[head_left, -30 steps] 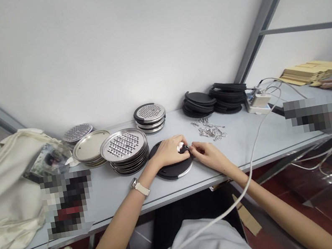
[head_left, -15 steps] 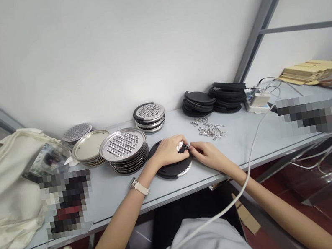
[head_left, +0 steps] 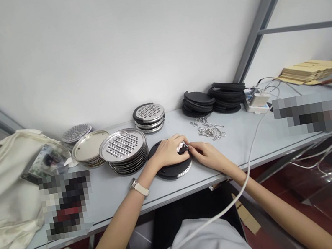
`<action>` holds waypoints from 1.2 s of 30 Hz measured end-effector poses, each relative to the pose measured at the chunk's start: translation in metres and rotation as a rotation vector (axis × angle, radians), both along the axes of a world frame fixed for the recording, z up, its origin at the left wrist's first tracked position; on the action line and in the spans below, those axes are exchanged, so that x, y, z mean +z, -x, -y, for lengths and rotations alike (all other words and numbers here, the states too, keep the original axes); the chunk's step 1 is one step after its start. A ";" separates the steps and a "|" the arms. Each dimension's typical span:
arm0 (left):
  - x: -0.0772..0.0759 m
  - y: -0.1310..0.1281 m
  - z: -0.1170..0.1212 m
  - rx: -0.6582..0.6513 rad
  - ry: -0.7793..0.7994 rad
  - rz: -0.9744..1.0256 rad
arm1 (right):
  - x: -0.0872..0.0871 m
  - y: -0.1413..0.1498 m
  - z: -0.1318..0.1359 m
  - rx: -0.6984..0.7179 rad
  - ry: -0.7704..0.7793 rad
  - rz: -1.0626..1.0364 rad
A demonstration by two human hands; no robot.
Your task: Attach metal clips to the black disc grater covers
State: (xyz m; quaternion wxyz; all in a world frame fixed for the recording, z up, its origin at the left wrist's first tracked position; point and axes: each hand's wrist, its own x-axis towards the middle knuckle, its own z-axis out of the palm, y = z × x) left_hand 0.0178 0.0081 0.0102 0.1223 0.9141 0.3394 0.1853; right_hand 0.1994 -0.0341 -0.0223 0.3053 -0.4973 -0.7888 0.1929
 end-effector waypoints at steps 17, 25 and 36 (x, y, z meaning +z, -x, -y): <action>0.001 0.000 0.004 0.025 -0.175 -0.133 | -0.003 -0.001 -0.001 -0.005 -0.005 0.026; 0.000 0.000 0.003 0.010 -0.187 -0.129 | -0.004 -0.002 -0.002 0.000 -0.005 0.025; 0.000 0.000 0.004 -0.005 -0.250 -0.173 | -0.002 -0.001 -0.001 -0.001 -0.008 0.024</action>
